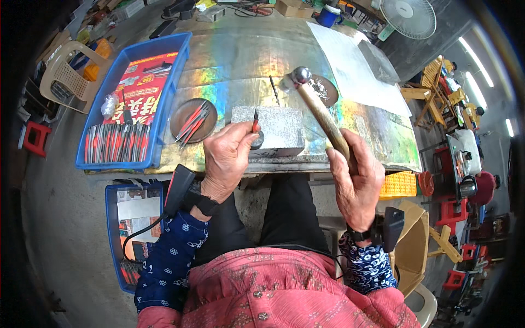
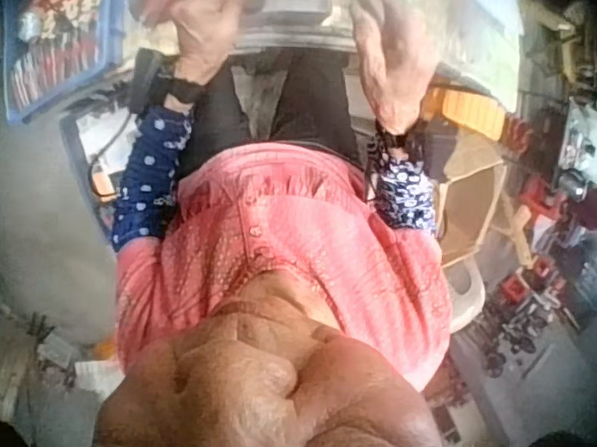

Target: The person repeatedly picks up small metal pieces from a tray, places them on a metal block, and strikes them with a hammer. They then place the shaped pieces into a small dish on the table.

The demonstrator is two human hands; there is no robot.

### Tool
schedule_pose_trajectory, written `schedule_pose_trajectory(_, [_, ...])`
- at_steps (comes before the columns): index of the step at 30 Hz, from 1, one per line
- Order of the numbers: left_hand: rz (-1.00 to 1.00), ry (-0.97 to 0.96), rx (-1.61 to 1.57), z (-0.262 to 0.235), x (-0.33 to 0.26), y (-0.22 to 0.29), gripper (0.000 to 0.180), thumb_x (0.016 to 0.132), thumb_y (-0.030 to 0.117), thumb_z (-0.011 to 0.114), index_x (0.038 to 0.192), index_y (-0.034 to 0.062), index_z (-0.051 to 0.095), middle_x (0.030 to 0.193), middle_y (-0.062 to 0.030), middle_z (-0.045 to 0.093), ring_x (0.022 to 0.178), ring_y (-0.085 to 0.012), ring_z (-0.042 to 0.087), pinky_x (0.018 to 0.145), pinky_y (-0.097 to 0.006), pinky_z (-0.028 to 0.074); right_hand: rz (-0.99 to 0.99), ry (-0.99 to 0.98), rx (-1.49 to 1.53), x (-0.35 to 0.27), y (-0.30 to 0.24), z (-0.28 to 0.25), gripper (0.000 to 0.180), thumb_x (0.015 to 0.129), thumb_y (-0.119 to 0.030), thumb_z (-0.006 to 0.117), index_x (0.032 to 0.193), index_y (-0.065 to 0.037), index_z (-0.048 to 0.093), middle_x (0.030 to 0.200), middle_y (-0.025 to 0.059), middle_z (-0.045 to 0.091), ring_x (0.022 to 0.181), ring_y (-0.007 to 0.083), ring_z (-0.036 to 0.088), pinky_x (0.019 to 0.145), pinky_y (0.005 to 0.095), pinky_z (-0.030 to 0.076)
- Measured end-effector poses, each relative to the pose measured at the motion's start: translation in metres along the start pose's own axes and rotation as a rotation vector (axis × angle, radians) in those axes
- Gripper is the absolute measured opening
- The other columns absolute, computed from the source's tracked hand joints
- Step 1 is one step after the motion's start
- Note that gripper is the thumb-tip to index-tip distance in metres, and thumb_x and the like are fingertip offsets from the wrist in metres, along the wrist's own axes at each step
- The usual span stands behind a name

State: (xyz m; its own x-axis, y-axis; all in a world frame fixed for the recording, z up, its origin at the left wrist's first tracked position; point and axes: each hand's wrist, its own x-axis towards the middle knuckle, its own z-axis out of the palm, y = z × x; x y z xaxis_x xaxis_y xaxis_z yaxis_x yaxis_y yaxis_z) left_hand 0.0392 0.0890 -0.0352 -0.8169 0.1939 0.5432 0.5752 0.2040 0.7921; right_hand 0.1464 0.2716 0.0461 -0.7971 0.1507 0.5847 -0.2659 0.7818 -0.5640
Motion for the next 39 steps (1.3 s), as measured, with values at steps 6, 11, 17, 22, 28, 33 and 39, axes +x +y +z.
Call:
schedule_pose_trajectory(6, [0.101,0.020,0.155,0.002,-0.001,-0.008,0.012,0.081,-0.001,0.070,0.092,-0.0037,0.068,0.084,-0.0124,0.071,0.074,-0.0175,0.068,0.066,-0.028,0.052,-0.216,-0.021,-0.056,0.006,-0.030,-0.019,0.031,0.082,-0.004,0.069,0.111,0.003,0.061,0.085,0.0170,0.066,0.068,0.0260,0.066,0.064,0.0309,0.052])
schedule_pose_trajectory(11, [0.086,0.024,0.159,0.001,-0.001,-0.008,0.013,0.080,-0.001,0.070,0.093,-0.0027,0.069,0.084,-0.0135,0.070,0.075,-0.0198,0.069,0.066,-0.029,0.052,-0.128,-0.186,-0.062,0.012,-0.043,-0.028,0.029,0.084,-0.004,0.068,0.111,0.005,0.062,0.083,0.0150,0.066,0.066,0.0203,0.064,0.061,0.0284,0.051])
schedule_pose_trajectory(17, [0.023,0.031,0.028,0.003,-0.001,-0.002,0.013,0.080,-0.001,0.070,0.093,-0.0026,0.069,0.084,-0.0144,0.070,0.076,-0.0220,0.069,0.066,-0.030,0.052,-0.235,-0.013,0.006,0.015,-0.047,-0.032,0.032,0.087,-0.005,0.063,0.116,0.006,0.061,0.079,0.0108,0.066,0.064,0.0140,0.060,0.061,0.0270,0.049])
schedule_pose_trajectory(22, [0.025,0.031,0.047,0.002,-0.001,-0.002,0.012,0.080,-0.001,0.070,0.092,-0.0026,0.069,0.085,-0.0143,0.070,0.076,-0.0233,0.069,0.066,-0.030,0.052,-0.016,-0.286,0.028,0.020,-0.036,-0.021,0.027,0.088,-0.005,0.062,0.113,0.005,0.063,0.069,0.0062,0.061,0.059,0.0094,0.055,0.057,0.0244,0.045])
schedule_pose_trajectory(28, [0.041,0.030,0.054,0.002,-0.001,0.000,0.012,0.080,0.000,0.070,0.092,-0.0027,0.069,0.085,-0.0148,0.070,0.077,-0.0235,0.070,0.067,-0.030,0.052,0.018,-0.243,-0.012,0.026,-0.054,-0.038,0.022,0.086,-0.003,0.065,0.107,0.004,0.064,0.070,0.0131,0.061,0.054,0.0164,0.055,0.053,0.0293,0.045])
schedule_pose_trajectory(33, [0.017,0.033,0.028,0.003,-0.002,-0.001,0.012,0.080,-0.001,0.070,0.092,-0.0031,0.069,0.086,-0.0150,0.071,0.078,-0.0222,0.070,0.067,-0.029,0.052,-0.244,0.129,0.159,0.022,-0.062,-0.043,0.031,0.089,-0.009,0.063,0.116,0.005,0.059,0.088,0.0170,0.067,0.075,0.0178,0.065,0.070,0.0306,0.051])
schedule_pose_trajectory(39, [0.037,0.016,0.087,0.001,-0.003,-0.004,0.014,0.081,-0.001,0.070,0.095,-0.0036,0.069,0.086,-0.0154,0.071,0.076,-0.0214,0.070,0.066,-0.029,0.053,0.047,-0.255,0.094,0.019,-0.042,-0.025,0.021,0.089,-0.008,0.064,0.107,0.002,0.062,0.069,0.0136,0.056,0.055,0.0175,0.053,0.055,0.0281,0.045])
